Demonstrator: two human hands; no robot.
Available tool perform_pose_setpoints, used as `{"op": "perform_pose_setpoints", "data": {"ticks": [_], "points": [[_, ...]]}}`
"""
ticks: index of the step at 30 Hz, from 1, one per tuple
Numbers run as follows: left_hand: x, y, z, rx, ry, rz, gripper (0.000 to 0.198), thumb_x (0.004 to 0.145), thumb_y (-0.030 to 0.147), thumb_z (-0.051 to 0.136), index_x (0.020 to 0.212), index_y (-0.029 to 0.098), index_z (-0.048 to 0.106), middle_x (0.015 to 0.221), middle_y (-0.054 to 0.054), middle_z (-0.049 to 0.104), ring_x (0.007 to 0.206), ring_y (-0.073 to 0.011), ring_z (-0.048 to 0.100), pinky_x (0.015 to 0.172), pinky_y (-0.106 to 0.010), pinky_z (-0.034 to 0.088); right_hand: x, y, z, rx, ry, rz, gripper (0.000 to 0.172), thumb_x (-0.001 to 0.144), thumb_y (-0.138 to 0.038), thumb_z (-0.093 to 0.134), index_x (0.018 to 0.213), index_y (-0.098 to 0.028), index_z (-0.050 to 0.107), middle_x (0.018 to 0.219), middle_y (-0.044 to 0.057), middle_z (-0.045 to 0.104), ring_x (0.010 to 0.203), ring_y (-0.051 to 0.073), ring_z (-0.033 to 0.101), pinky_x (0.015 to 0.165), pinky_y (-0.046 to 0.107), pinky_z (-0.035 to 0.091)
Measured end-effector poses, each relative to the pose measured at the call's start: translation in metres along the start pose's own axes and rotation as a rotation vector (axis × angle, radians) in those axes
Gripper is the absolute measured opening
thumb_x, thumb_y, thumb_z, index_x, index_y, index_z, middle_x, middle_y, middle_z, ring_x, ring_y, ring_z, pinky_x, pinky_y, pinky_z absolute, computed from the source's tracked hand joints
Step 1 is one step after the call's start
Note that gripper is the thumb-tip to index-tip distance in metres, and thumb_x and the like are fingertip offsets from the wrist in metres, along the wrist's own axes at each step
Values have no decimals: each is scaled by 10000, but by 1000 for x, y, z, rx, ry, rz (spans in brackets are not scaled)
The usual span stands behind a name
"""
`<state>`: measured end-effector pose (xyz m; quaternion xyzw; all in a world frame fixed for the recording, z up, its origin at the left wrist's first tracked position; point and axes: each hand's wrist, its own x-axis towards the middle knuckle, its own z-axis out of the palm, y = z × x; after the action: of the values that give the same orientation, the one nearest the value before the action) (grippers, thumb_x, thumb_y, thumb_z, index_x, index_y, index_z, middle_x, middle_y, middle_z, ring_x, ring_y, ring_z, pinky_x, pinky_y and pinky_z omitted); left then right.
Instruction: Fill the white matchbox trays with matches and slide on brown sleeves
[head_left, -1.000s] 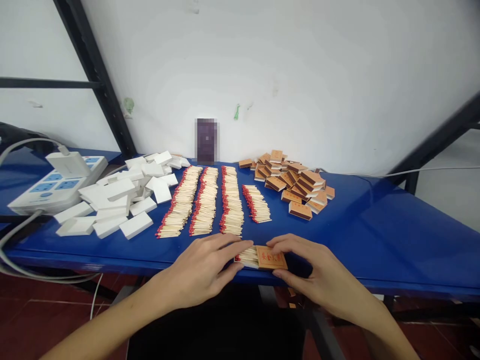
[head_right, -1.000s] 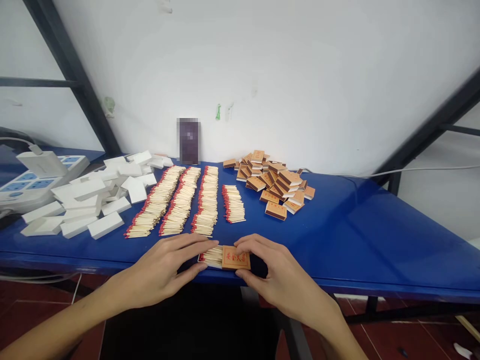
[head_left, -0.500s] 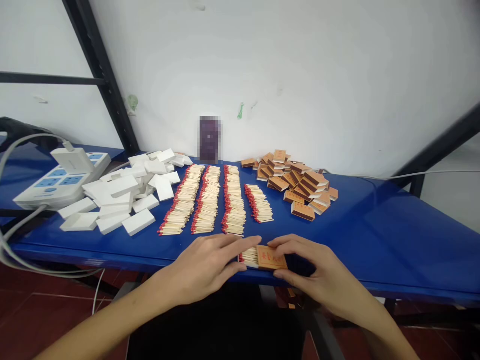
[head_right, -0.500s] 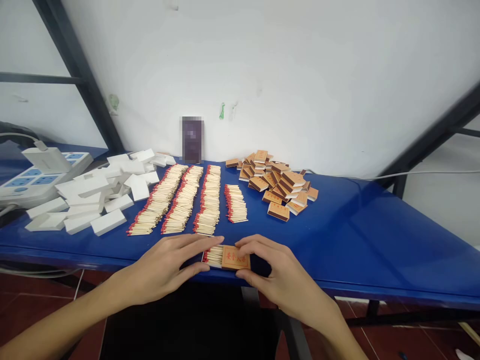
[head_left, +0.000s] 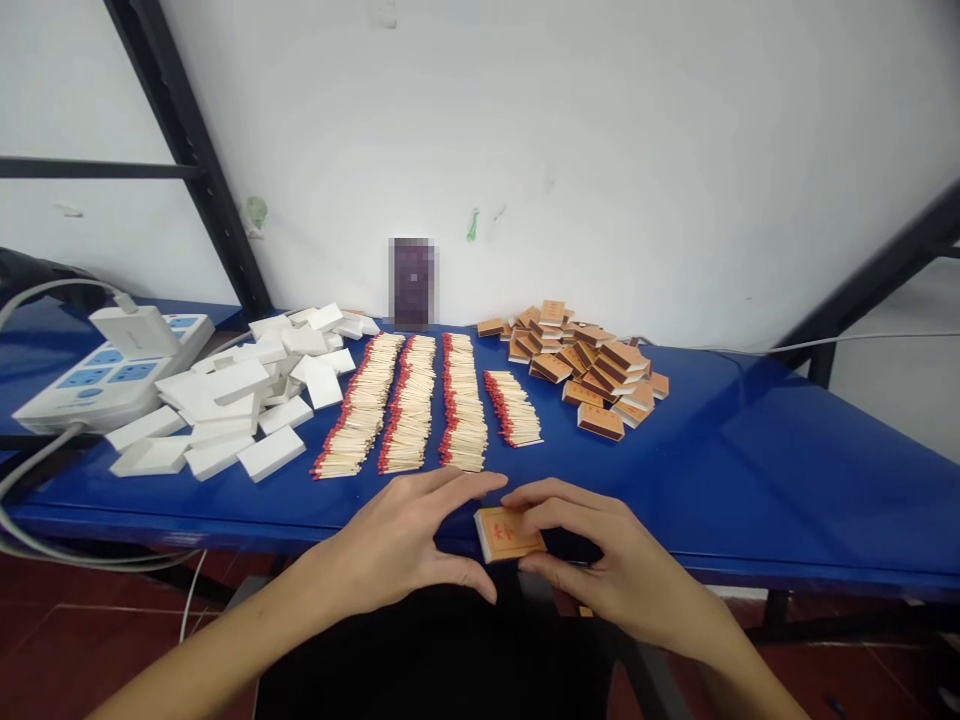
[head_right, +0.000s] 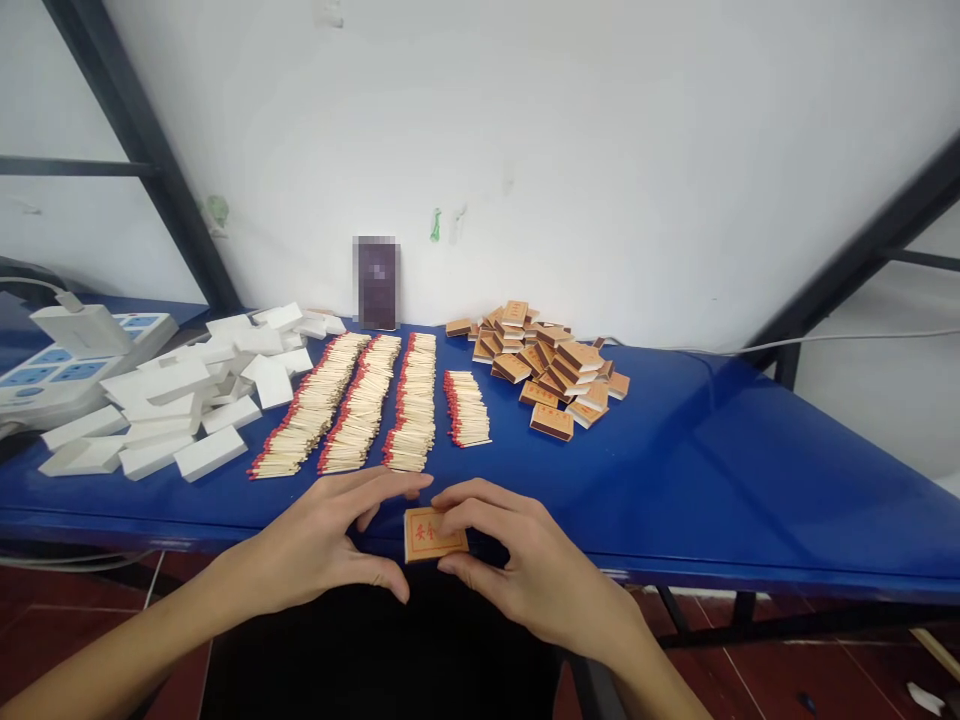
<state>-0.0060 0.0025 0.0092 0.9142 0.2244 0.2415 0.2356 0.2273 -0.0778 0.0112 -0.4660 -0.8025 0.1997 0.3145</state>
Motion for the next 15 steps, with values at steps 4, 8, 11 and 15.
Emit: {"op": "perform_pose_setpoints", "data": {"ticks": [4,8,11,15], "points": [[-3,1,-1,62,-25,3,634,814,526,716,1362,281,512,1261,-63,652,1057,-225,670,901,-356,567,-15,21,-48,-198,319,33,131,886,-247,654,1015,-266,654,1149,44,679,1063,204,653,955,354,530],[-6,-1,0,148,-28,8,441,921,452,623,1331,311,541,1260,-44,658,1073,-220,669,927,-359,559,-11,69,-149,-494,767,174,289,857,-237,645,1141,-184,653,1172,102,646,1068,194,635,955,317,513],[-6,-2,0,194,-7,28,385,934,413,613,1301,305,568,1213,-40,680,1054,-216,680,915,-344,564,5,124,-210,-736,713,509,429,895,-222,564,1301,-84,583,1270,191,591,1119,205,602,943,304,481],[-5,1,1,211,49,88,318,936,355,607,1243,270,611,1136,-48,708,975,-202,704,855,-299,581,23,201,-222,-735,498,678,246,916,-252,605,1071,-88,701,1076,150,687,995,217,649,906,344,496]]}}
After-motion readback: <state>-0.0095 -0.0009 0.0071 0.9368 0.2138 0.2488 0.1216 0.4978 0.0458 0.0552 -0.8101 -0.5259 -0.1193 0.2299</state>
